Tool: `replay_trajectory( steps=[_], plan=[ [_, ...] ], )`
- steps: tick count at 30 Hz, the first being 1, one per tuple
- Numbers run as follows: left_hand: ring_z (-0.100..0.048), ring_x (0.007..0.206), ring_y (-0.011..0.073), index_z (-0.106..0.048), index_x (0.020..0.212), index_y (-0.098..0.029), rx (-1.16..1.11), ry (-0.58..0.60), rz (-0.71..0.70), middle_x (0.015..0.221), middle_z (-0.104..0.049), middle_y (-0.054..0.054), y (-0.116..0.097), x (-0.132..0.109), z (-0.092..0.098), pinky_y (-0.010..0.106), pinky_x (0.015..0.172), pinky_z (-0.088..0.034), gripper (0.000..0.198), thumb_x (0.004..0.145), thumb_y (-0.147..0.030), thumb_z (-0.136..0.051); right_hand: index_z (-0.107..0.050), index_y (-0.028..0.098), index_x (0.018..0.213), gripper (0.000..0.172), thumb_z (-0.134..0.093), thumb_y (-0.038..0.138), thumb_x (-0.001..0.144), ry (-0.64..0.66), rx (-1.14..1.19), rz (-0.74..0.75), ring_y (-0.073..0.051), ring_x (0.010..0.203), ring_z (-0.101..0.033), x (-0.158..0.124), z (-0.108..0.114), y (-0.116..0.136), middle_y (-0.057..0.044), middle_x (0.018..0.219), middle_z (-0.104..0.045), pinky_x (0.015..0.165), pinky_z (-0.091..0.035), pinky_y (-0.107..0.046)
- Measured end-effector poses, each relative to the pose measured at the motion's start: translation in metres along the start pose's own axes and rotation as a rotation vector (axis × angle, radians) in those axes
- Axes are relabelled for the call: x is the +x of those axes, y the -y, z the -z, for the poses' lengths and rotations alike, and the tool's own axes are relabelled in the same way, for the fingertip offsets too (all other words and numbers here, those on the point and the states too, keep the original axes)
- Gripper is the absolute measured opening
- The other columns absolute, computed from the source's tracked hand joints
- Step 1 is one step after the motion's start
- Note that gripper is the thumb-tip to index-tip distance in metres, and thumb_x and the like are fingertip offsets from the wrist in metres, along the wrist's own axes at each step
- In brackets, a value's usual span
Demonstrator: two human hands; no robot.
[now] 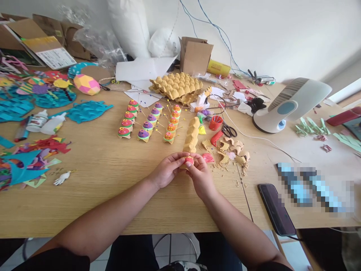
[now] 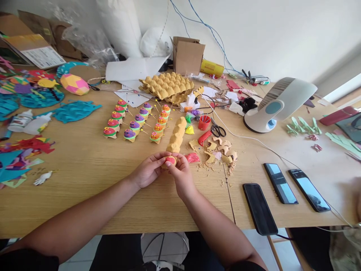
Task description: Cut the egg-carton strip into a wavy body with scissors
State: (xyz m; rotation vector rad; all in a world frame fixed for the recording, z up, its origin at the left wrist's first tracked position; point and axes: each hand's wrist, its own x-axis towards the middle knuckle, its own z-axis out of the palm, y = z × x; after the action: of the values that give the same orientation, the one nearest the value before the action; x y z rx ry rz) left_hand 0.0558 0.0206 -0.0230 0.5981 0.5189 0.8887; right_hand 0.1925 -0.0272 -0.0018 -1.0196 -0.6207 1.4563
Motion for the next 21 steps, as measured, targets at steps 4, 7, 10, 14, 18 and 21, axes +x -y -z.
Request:
replay_trajectory(
  steps=[4,7,10,14,18,21],
  plan=[
    [-0.071,0.083,0.0155,-0.078,0.100,-0.018,-0.019,-0.019,0.014,0.094,-0.078,0.005,0.0001,0.0001,-0.0013,0.027,0.074,-0.056,0.024,0.078,-0.025,-0.086,-0.066,0.026,0.104,0.042,-0.090,0.035,0.070,0.011,-0.079,0.060,-0.010,0.067,-0.055,0.0035,0.0025,-0.0023,0.005,0.077,-0.066,0.063,-0.045,-0.023],
    [-0.071,0.081,0.0149,-0.079,0.099,-0.018,-0.036,-0.025,0.023,0.092,-0.078,0.005,0.0001,0.0002,-0.0013,0.027,0.073,-0.056,0.024,0.077,-0.025,-0.086,-0.065,0.026,0.104,0.044,-0.090,0.034,0.069,0.009,-0.099,0.069,-0.010,0.066,-0.055,0.0041,0.0034,-0.0029,0.006,0.075,-0.064,0.061,-0.045,-0.023],
    [-0.071,0.081,0.0138,-0.079,0.100,-0.018,-0.041,-0.030,0.029,0.093,-0.078,0.005,0.0001,0.0007,-0.0006,0.025,0.074,-0.055,0.026,0.077,-0.025,-0.087,-0.065,0.026,0.105,0.045,-0.090,0.032,0.068,0.001,-0.121,0.067,-0.010,0.065,-0.054,0.0038,0.0034,-0.0036,0.006,0.074,-0.063,0.060,-0.044,-0.023],
    [-0.070,0.081,0.0123,-0.079,0.100,-0.018,-0.046,-0.047,0.039,0.093,-0.078,0.005,0.0002,0.0014,0.0012,0.024,0.075,-0.055,0.027,0.076,-0.024,-0.088,-0.064,0.027,0.107,0.047,-0.091,0.028,0.068,0.040,-0.065,0.051,-0.010,0.070,-0.058,0.0033,0.0031,-0.0036,0.006,0.079,-0.066,0.067,-0.047,-0.022],
    [-0.070,0.083,0.0131,-0.079,0.104,-0.019,-0.064,-0.062,0.031,0.095,-0.078,0.004,-0.0004,0.0017,0.0034,0.024,0.074,-0.054,0.029,0.077,-0.026,-0.087,-0.066,0.028,0.112,0.051,-0.092,0.028,0.067,0.103,0.016,-0.004,-0.012,0.083,-0.063,0.0032,0.0031,-0.0005,0.003,0.093,-0.071,0.078,-0.050,-0.024],
    [-0.071,0.084,0.0139,-0.078,0.106,-0.019,-0.078,-0.068,0.022,0.097,-0.078,0.005,-0.0011,0.0010,0.0037,0.024,0.072,-0.054,0.031,0.078,-0.028,-0.086,-0.068,0.027,0.109,0.042,-0.089,0.035,0.073,0.070,0.051,-0.039,-0.012,0.084,-0.063,0.0042,0.0042,0.0010,0.002,0.094,-0.072,0.075,-0.049,-0.024]
  ],
)
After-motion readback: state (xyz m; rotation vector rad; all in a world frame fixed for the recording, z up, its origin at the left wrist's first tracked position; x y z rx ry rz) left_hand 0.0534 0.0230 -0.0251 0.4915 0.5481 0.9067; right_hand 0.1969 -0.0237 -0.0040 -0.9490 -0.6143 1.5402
